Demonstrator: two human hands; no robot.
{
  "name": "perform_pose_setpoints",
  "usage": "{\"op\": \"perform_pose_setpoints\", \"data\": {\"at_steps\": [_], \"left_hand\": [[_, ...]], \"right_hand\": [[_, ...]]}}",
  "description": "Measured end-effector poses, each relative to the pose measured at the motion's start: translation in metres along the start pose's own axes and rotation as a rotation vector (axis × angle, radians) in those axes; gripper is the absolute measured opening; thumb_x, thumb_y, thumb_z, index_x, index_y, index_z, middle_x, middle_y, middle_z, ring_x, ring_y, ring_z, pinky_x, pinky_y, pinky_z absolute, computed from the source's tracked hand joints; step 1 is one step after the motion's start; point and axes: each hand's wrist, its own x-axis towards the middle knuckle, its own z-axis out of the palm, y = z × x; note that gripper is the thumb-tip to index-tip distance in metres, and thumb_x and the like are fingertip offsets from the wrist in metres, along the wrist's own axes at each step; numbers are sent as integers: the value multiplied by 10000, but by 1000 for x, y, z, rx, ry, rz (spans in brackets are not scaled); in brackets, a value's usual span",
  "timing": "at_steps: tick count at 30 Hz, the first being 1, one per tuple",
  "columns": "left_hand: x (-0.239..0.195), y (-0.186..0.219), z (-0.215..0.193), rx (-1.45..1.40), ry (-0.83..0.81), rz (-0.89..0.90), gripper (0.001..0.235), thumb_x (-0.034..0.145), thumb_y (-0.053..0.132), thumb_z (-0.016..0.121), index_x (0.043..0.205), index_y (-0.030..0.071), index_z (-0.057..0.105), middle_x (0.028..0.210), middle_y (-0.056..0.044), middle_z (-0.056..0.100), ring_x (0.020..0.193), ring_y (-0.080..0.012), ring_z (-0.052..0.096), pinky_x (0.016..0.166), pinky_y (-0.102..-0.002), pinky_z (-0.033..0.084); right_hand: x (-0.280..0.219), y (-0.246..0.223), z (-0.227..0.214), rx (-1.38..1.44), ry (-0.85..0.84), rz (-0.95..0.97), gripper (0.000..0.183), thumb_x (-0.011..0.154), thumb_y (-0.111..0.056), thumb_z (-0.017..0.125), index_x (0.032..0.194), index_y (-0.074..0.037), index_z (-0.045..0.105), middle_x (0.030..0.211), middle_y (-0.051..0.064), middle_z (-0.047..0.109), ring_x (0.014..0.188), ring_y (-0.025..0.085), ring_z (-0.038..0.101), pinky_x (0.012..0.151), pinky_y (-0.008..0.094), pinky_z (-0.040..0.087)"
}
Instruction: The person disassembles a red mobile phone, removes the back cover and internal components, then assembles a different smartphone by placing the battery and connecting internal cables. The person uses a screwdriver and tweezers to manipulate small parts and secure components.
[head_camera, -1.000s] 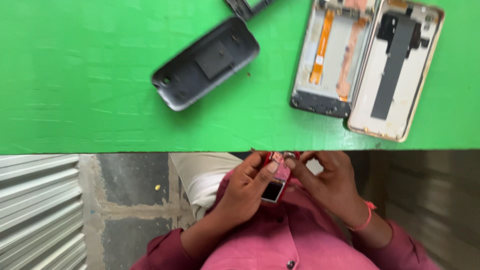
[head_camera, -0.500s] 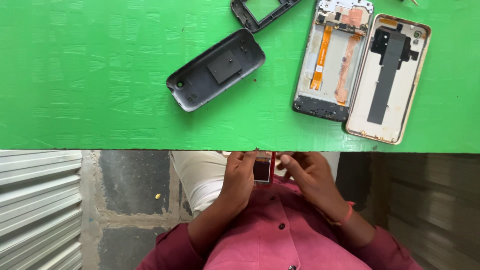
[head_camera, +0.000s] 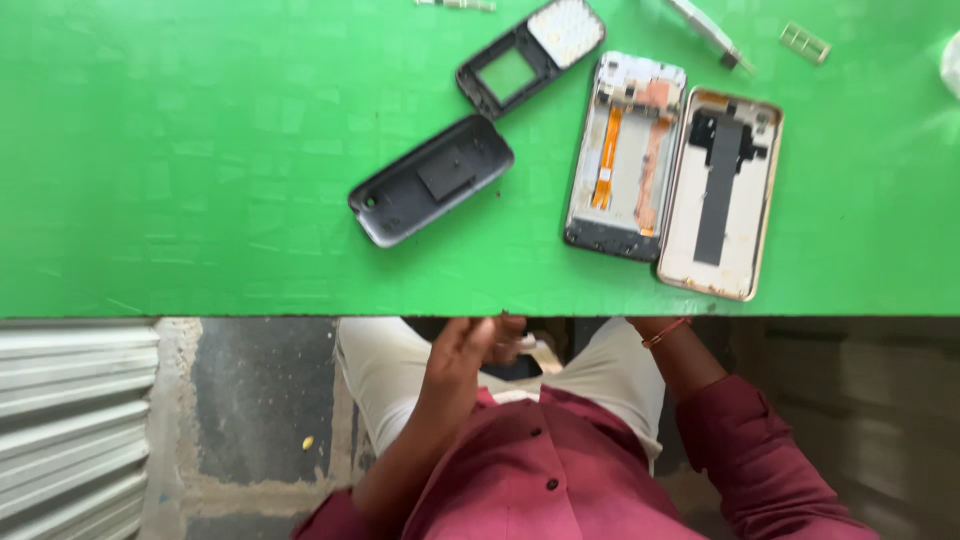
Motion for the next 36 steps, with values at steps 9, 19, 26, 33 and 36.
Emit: {"op": "perform_pose_setpoints", "data": {"at_steps": [9, 19, 26, 33, 36], "left_hand": [[-61, 167, 34, 301, -578, 16, 297, 1054, 257, 574, 1165, 9, 695, 1090, -80, 732, 974, -139, 681, 900, -295, 553], [-9, 236, 32, 1373, -45, 1093, 272, 987, 320, 658, 1176, 125, 671, 1236, -75, 752, 1182, -248, 682, 1059, -457, 448], [13, 242, 23, 1659, 129, 851, 769, 843, 451, 752, 1451, 71, 473, 1335, -217, 653, 1294, -388, 545, 1097, -536, 343], [12, 239, 15, 1608, 140, 798, 708, 869, 372, 766, 1454, 93, 482, 1236, -196, 682, 1270, -353, 583, 1119, -534, 353], [11, 241, 18, 1519, 108, 832, 705, 887, 339, 757, 1471, 78, 459, 1263, -183, 690, 1228, -334, 627, 1135, -563, 352]], "right_hand": [[20, 13, 2, -238, 77, -109, 234, 948, -190, 624, 1084, -10, 688, 954, 127, 739, 817, 246, 708, 713, 382, 562], [-9, 21, -20, -316, 160, -155, 248, 913, -171, 650, 1115, -31, 688, 1024, 130, 733, 905, 261, 697, 794, 408, 549], [-77, -16, -46, -256, 137, -308, 272, 888, -157, 669, 1136, -45, 688, 1073, 131, 729, 967, 272, 688, 851, 426, 540], [-139, -138, -141, 26, -701, -448, 156, 987, -198, 696, 1071, -85, 764, 933, 37, 796, 861, 191, 801, 754, 350, 626], [-124, -185, -178, -130, -446, -787, 166, 930, -197, 738, 1065, -101, 742, 992, 1, 785, 894, 163, 714, 752, 312, 599]]}}
